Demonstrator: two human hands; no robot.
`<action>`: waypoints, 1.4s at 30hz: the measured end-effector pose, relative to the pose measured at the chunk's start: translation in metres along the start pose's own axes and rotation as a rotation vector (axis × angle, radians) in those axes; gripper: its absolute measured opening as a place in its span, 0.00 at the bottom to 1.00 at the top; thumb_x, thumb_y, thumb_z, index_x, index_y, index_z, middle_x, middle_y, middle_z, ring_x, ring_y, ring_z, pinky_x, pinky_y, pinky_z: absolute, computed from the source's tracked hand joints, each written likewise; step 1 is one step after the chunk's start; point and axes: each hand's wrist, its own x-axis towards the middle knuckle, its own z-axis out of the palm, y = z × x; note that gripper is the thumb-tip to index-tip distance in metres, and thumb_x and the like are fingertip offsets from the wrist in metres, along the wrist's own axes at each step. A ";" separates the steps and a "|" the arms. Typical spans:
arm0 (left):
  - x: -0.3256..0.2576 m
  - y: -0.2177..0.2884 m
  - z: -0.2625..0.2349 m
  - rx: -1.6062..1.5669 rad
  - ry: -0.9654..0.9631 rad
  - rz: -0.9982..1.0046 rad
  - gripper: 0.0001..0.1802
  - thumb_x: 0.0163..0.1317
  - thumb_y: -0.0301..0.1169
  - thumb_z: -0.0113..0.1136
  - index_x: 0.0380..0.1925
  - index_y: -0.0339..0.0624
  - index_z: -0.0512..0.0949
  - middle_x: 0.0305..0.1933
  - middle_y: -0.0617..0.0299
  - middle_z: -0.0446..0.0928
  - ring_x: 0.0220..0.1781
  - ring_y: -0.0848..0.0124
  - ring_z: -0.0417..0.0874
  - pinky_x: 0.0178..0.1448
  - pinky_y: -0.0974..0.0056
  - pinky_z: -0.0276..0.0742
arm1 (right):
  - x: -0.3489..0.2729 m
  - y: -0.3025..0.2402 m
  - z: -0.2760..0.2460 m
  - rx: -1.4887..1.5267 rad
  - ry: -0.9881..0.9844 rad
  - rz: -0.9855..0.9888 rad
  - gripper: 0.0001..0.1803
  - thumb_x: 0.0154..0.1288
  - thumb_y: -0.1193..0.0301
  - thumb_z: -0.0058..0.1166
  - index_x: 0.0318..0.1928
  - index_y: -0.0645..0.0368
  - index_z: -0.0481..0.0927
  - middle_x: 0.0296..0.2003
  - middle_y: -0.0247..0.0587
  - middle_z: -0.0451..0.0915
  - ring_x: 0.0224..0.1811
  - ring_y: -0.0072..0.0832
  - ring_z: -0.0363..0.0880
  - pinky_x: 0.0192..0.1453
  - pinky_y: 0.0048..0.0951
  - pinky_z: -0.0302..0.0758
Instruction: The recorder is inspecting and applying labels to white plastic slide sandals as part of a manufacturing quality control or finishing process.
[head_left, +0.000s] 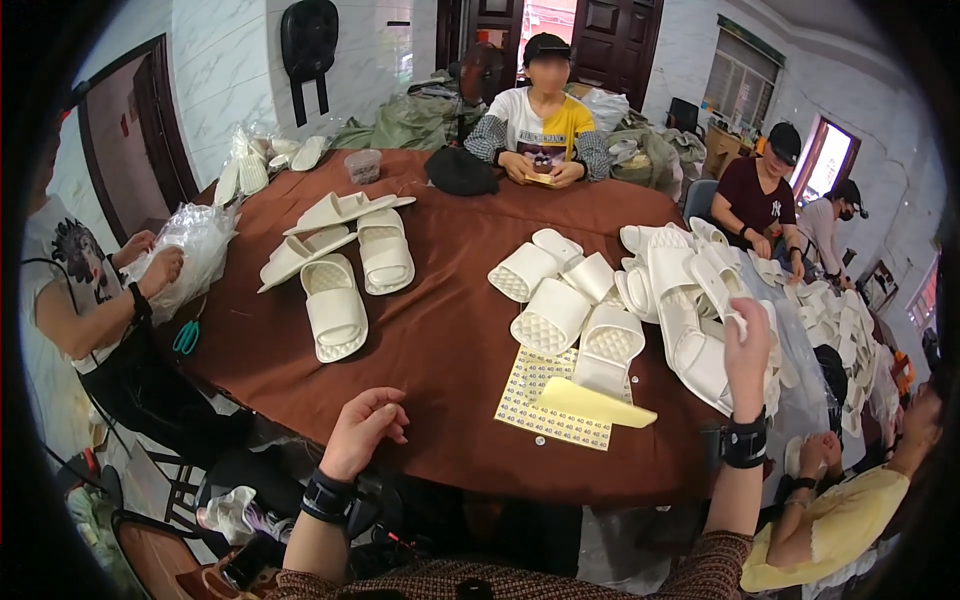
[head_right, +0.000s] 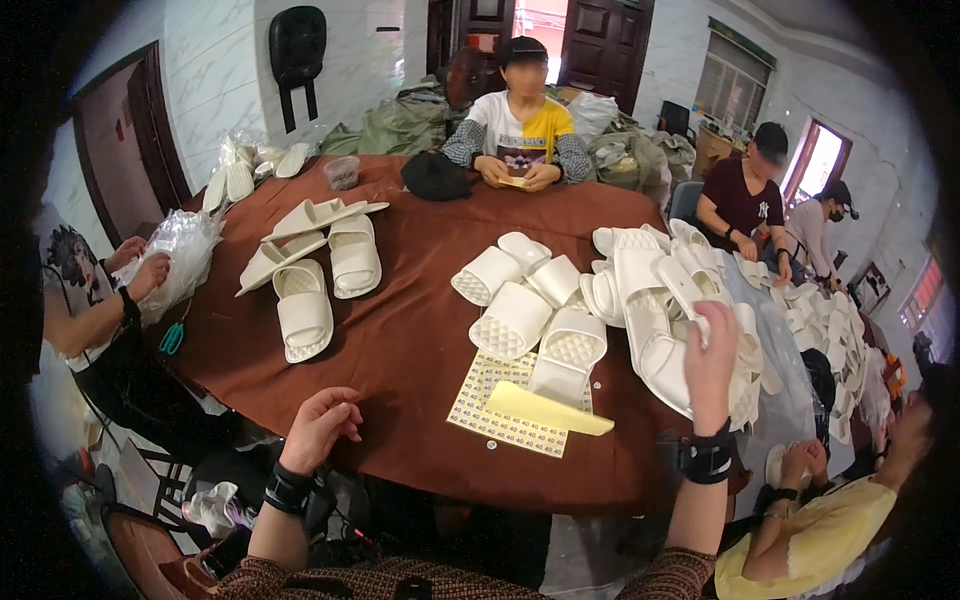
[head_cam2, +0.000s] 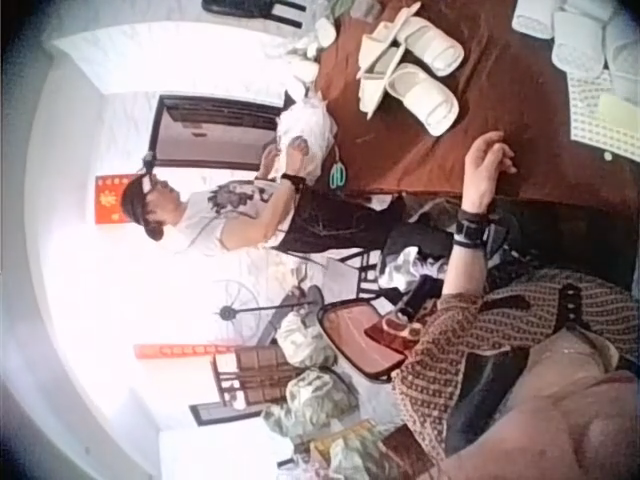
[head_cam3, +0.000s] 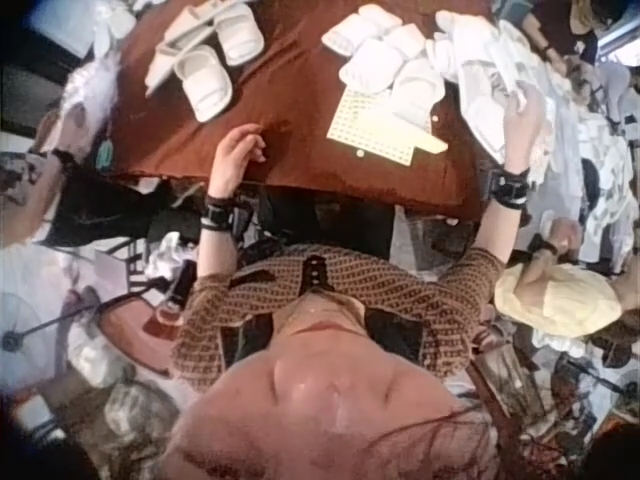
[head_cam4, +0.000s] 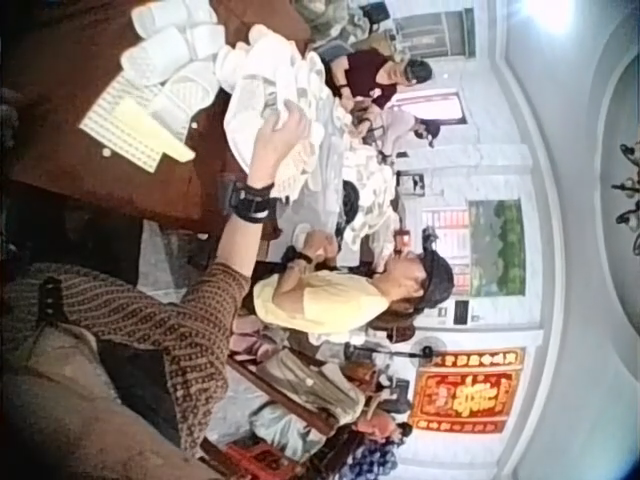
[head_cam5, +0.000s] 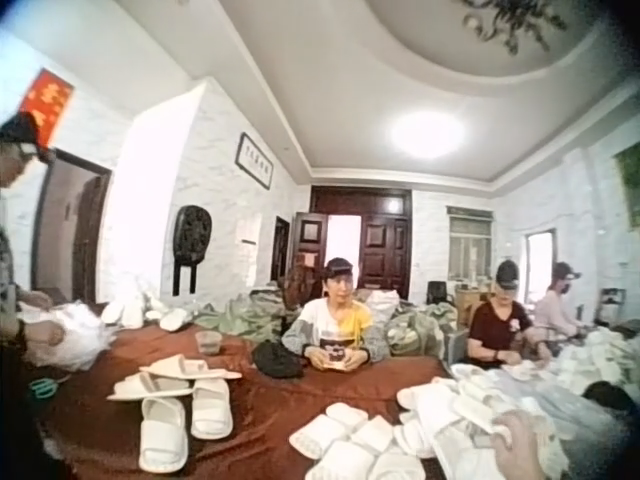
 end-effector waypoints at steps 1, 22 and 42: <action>-0.001 0.002 0.003 0.025 -0.004 -0.006 0.13 0.68 0.27 0.50 0.50 0.31 0.72 0.34 0.58 0.77 0.31 0.73 0.79 0.38 0.68 0.79 | -0.001 -0.023 0.001 0.045 -0.007 -0.097 0.13 0.57 0.80 0.53 0.44 0.63 0.76 0.48 0.51 0.75 0.53 0.48 0.71 0.60 0.40 0.66; -0.034 0.055 0.129 0.857 -0.335 0.939 0.15 0.54 0.21 0.63 0.43 0.35 0.77 0.43 0.52 0.76 0.45 0.55 0.78 0.48 0.58 0.75 | -0.085 -0.188 0.076 0.457 -0.819 -0.468 0.11 0.63 0.73 0.53 0.45 0.61 0.75 0.42 0.48 0.76 0.44 0.45 0.78 0.45 0.42 0.75; -0.012 -0.008 0.210 1.118 -0.508 1.247 0.15 0.50 0.32 0.53 0.37 0.36 0.77 0.44 0.55 0.71 0.48 0.61 0.71 0.56 0.58 0.65 | -0.118 -0.200 0.141 0.413 -0.930 -0.476 0.09 0.65 0.68 0.53 0.42 0.57 0.71 0.37 0.46 0.74 0.36 0.49 0.77 0.39 0.45 0.75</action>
